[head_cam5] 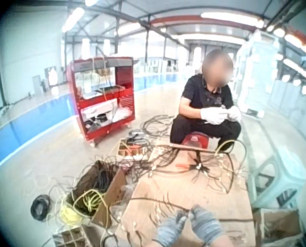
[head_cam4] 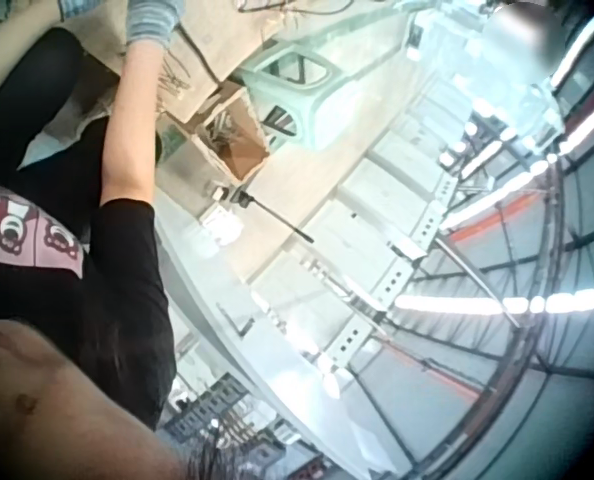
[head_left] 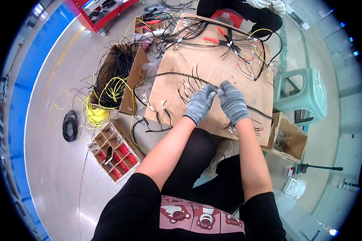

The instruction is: The person sits on the floor and works on a wiring harness laid out on a cardboard sheet. They strip wire ends, insert connectors, and use pliers to crimp connections. Another person works on a similar harness nearby.

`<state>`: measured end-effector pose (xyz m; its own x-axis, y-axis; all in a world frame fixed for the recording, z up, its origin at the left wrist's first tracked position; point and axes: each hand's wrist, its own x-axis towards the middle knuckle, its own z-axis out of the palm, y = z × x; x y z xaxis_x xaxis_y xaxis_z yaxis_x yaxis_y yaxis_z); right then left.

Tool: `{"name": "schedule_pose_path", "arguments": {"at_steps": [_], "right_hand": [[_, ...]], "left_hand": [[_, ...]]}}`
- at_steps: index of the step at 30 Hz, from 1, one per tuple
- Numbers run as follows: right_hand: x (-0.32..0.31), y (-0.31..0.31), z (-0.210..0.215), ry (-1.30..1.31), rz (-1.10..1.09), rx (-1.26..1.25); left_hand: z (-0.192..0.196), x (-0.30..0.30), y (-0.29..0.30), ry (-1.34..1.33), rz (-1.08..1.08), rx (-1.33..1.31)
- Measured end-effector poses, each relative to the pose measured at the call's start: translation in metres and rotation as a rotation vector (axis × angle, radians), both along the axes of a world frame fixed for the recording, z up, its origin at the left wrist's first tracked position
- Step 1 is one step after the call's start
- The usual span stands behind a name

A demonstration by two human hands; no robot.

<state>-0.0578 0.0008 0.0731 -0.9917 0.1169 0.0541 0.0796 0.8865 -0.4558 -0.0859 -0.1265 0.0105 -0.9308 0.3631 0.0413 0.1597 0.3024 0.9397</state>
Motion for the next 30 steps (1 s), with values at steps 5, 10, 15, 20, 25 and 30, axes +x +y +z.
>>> {"name": "schedule_pose_path", "arguments": {"at_steps": [5,10,15,20,25,30], "right_hand": [[-0.003,-0.005,-0.008,0.017,-0.015,0.115],[-0.010,0.000,-0.013,0.035,0.001,-0.183],[-0.006,0.013,0.009,0.107,-0.109,-0.489],[0.011,-0.004,0.014,0.036,0.070,-0.506],[0.026,-0.028,0.019,0.046,0.224,-0.292],[0.028,-0.038,0.028,-0.063,0.181,0.031]], "left_hand": [[-0.001,0.001,0.002,0.147,0.065,-0.106],[-0.008,-0.005,-0.001,-0.068,0.047,0.060],[0.010,0.002,-0.009,-0.146,0.267,0.282],[0.029,0.026,-0.017,-0.324,0.242,0.548],[0.019,0.031,-0.014,-0.449,0.287,0.690],[0.028,0.034,-0.008,-0.637,0.252,0.604]]}}
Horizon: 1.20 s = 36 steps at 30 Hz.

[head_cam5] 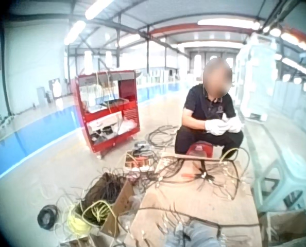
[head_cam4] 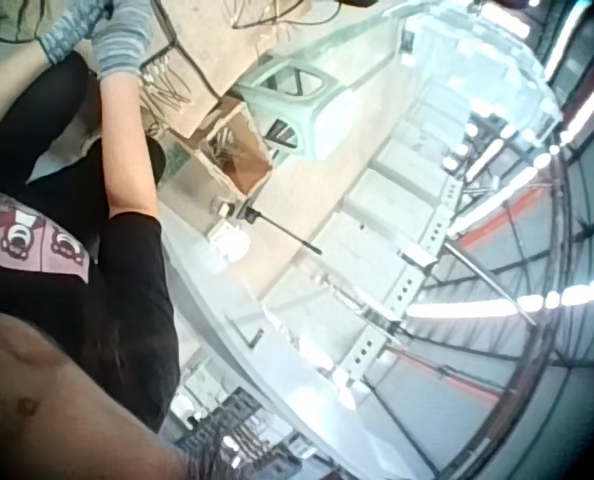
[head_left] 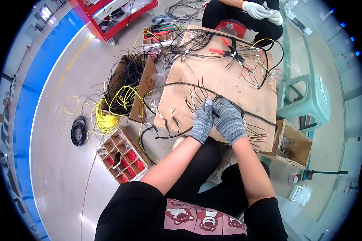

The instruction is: The person sits on the floor and works on a wiring harness laid out on a cardboard sheet. They strip wire ends, insert connectors, and use pliers to crimp connections. Another person works on a similar harness nearby.

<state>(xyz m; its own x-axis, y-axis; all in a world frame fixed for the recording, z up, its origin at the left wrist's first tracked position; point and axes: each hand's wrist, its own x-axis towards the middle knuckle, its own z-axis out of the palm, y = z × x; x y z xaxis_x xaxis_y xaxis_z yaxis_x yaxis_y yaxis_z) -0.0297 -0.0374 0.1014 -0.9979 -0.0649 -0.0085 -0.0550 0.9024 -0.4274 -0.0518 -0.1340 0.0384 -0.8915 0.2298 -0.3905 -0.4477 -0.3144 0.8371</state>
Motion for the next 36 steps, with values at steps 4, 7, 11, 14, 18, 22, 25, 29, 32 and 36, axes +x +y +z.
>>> {"name": "schedule_pose_path", "arguments": {"at_steps": [4,7,11,14,18,22,25,29,32,36], "right_hand": [[-0.002,0.002,-0.011,0.075,0.009,-0.033],[-0.006,0.005,-0.019,0.141,0.048,-0.143],[-0.005,0.002,-0.016,0.114,-0.077,-0.595],[-0.016,0.004,-0.023,0.061,-0.145,-0.902],[-0.026,0.010,0.003,-0.140,-0.272,-1.143],[-0.042,0.040,-0.017,-0.032,-0.234,-1.002],[-0.045,0.044,-0.009,-0.021,-0.289,-0.893],[-0.049,0.045,-0.012,0.099,-0.220,-0.580],[-0.049,0.039,-0.015,0.268,-0.113,-0.370],[-0.047,0.037,-0.013,0.315,-0.029,-0.185]], "left_hand": [[-0.005,-0.001,0.003,-0.009,0.029,0.126],[-0.011,-0.002,0.001,-0.006,0.043,0.225],[-0.007,-0.005,-0.009,-0.046,0.083,0.150],[-0.031,-0.020,-0.009,0.056,0.287,0.184],[-0.060,-0.040,-0.010,0.206,0.469,-0.142],[-0.082,-0.058,-0.008,0.465,0.401,-0.555],[-0.042,-0.050,-0.013,0.492,0.231,-0.748],[-0.024,-0.043,-0.011,0.532,0.130,-0.840],[-0.022,-0.037,-0.008,0.600,0.084,-0.854],[-0.014,-0.034,-0.004,0.647,-0.054,-0.956]]}}
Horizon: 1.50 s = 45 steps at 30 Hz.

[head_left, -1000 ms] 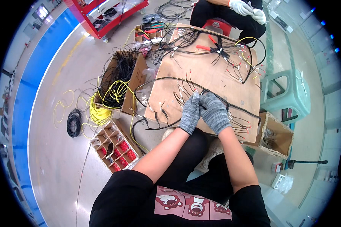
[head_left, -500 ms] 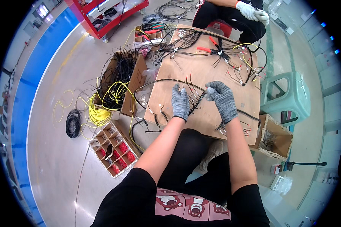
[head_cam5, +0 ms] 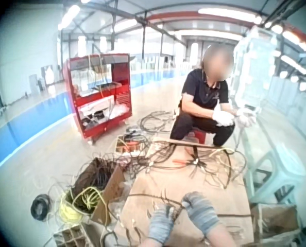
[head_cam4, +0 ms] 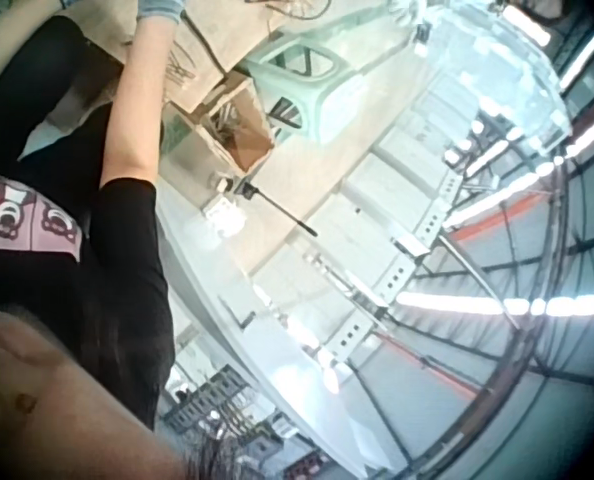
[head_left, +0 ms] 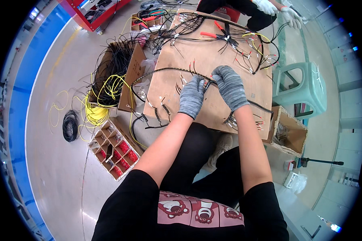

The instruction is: The person sits on the floor and works on a wiring harness laid out on a cardboard sheet. They strip wire ends, insert connectors, and use pliers to crimp connections. Another person works on a similar harness nearby.

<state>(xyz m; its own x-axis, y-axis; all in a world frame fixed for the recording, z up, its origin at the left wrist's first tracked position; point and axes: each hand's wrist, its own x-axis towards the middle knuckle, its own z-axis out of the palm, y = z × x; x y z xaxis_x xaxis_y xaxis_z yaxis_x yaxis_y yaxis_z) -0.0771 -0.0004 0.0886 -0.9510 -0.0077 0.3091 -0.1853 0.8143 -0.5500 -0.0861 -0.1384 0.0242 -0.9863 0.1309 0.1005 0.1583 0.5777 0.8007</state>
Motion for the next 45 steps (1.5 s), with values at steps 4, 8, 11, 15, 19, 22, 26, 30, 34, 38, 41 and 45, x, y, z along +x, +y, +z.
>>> {"name": "schedule_pose_path", "arguments": {"at_steps": [4,8,11,15,19,22,26,30,34,38,41,45], "right_hand": [[0.000,0.001,-0.002,-0.028,0.024,0.074],[0.001,0.003,-0.001,-0.067,0.013,0.147],[0.000,0.006,-0.002,-0.047,0.027,0.169],[0.000,0.008,-0.002,-0.041,0.047,0.227],[0.000,0.007,-0.001,-0.070,0.058,0.270],[0.001,0.005,0.002,-0.071,0.046,0.268],[0.001,0.003,-0.003,-0.047,0.083,0.280],[0.000,-0.002,-0.006,-0.103,0.101,0.251],[0.004,0.002,0.003,-0.038,0.058,-0.098],[0.008,0.010,0.003,0.024,0.006,-0.096],[0.016,0.001,0.006,-0.047,0.032,-0.137],[0.026,-0.017,0.002,-0.097,0.089,-0.250]], "left_hand": [[0.008,0.002,0.002,0.013,-0.047,-0.005],[0.011,0.002,0.003,0.012,-0.076,-0.053],[0.011,0.003,0.003,0.006,-0.089,-0.054],[0.015,0.003,0.003,-0.007,-0.110,-0.076],[0.013,0.004,0.003,0.027,-0.110,-0.075],[0.011,0.003,0.004,0.030,-0.118,-0.080],[0.013,0.004,0.005,-0.004,-0.137,-0.112],[0.010,0.004,0.004,0.010,-0.129,-0.078],[0.008,0.002,0.000,-0.053,-0.052,0.005],[0.001,0.002,-0.006,-0.014,0.073,0.182],[-0.012,0.001,-0.009,0.122,0.175,0.237],[-0.007,0.012,-0.011,-0.048,0.200,0.493]]}}
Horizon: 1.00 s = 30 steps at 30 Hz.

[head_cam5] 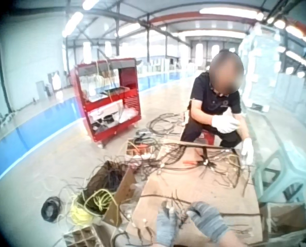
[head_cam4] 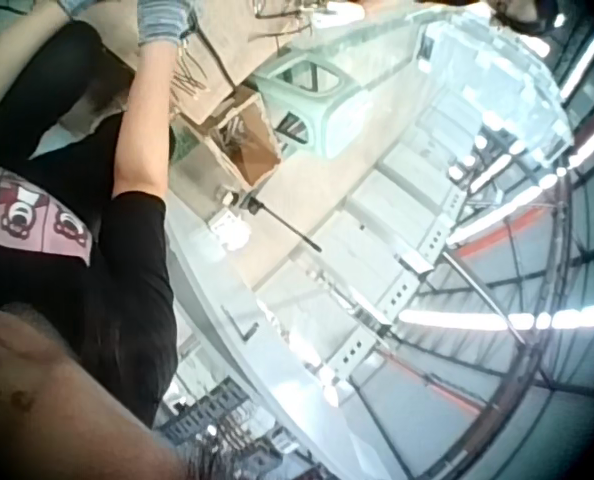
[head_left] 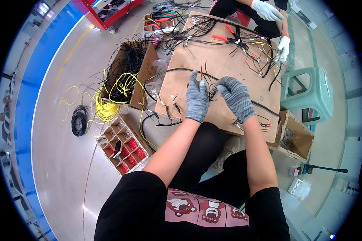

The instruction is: The person sits on the floor and works on a wiring harness laid out on a cardboard sheet. They strip wire ends, insert connectors, and use pliers to crimp connections. Another person works on a similar harness nearby.

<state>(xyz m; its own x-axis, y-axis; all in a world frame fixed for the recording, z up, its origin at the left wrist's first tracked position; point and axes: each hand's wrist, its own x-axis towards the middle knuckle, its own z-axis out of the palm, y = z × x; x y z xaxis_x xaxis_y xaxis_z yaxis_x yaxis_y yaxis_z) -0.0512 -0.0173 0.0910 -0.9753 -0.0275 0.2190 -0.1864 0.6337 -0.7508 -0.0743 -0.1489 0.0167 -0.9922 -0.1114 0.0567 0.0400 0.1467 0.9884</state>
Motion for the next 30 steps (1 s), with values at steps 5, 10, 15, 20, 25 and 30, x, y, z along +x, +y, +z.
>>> {"name": "schedule_pose_path", "arguments": {"at_steps": [5,10,15,20,25,30], "right_hand": [[0.010,-0.022,0.010,0.004,0.148,0.075],[0.015,-0.028,0.011,-0.115,0.064,0.406],[0.014,-0.020,-0.001,-0.091,0.007,0.438],[0.012,-0.020,-0.007,-0.043,0.037,0.409],[0.013,-0.017,-0.007,-0.012,-0.002,-0.039],[0.009,-0.003,0.016,-0.287,-0.105,-0.491]], "left_hand": [[0.023,0.016,0.007,-0.260,-0.135,0.643],[-0.009,0.011,0.017,-0.314,-0.054,0.627],[-0.001,0.012,0.020,-0.341,-0.212,0.367],[0.003,0.013,0.019,-0.378,-0.163,0.756],[0.018,0.016,0.001,-0.438,-0.180,0.637],[0.010,-0.062,-0.065,0.476,0.052,-0.023]]}}
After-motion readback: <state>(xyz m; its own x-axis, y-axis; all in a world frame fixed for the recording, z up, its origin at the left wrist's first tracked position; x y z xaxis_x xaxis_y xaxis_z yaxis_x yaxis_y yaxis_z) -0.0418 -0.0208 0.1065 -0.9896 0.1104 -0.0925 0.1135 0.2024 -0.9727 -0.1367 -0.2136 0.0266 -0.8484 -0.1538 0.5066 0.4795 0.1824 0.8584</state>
